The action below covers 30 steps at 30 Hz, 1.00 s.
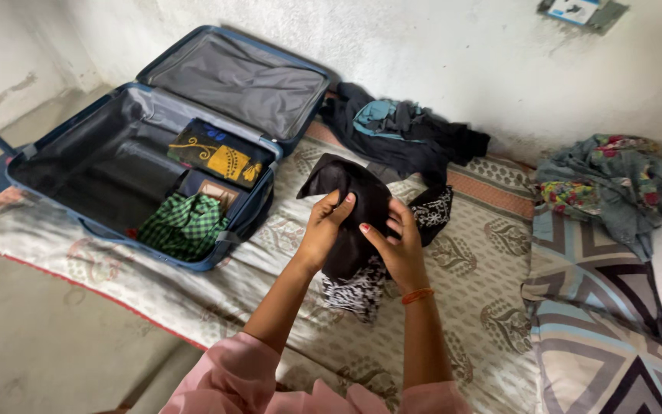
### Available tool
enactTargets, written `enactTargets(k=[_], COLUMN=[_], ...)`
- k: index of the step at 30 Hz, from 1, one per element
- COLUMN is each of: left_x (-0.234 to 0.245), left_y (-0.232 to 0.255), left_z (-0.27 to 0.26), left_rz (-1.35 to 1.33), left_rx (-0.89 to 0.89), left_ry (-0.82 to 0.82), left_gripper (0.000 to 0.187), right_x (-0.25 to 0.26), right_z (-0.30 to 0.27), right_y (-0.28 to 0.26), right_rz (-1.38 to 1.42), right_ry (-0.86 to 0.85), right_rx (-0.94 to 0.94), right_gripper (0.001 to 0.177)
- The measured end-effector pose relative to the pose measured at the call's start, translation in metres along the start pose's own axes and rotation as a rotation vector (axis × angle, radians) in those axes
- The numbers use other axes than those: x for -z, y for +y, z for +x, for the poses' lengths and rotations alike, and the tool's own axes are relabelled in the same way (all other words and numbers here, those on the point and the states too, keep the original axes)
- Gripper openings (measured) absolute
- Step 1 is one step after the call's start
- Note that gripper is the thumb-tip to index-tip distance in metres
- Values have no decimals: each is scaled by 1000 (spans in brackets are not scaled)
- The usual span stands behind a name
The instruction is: The person folds several clothing items by hand on a bed and places them into an open suitcase. They fold an orange top and a green checkered shirt into squares before tucking them into the suitcase compartments, and then they begin spreading out a black embroidered garment.
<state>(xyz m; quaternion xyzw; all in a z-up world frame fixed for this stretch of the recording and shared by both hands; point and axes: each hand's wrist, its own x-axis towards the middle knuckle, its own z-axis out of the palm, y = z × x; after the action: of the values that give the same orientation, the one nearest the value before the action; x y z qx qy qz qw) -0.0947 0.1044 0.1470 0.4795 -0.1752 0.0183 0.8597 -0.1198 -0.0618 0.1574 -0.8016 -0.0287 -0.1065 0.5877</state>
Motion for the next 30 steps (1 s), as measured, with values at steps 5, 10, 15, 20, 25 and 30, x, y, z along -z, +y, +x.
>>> enactTargets(k=[5, 10, 15, 20, 25, 30], left_x=[24, 41, 45, 30, 32, 73], left_y=[-14, -27, -14, 11, -11, -37], left_z=[-8, -14, -27, -54, -61, -45], left_rz=[174, -56, 309, 476, 469, 424], left_rx=[-160, 68, 7, 78, 9, 112], left_ry=[28, 18, 9, -104, -51, 233], left_gripper=[18, 21, 60, 99, 67, 25], right_x=[3, -13, -25, -37, -46, -38], right_z=[-3, -6, -6, -2, -6, -5], right_y=[16, 7, 12, 16, 2, 6], right_rz=[124, 255, 337, 368, 380, 312], right_ry=[-160, -184, -163, -74, -312, -192], right_rx=[-35, 41, -11, 87, 204, 184], right_gripper=[26, 19, 13, 9, 19, 28])
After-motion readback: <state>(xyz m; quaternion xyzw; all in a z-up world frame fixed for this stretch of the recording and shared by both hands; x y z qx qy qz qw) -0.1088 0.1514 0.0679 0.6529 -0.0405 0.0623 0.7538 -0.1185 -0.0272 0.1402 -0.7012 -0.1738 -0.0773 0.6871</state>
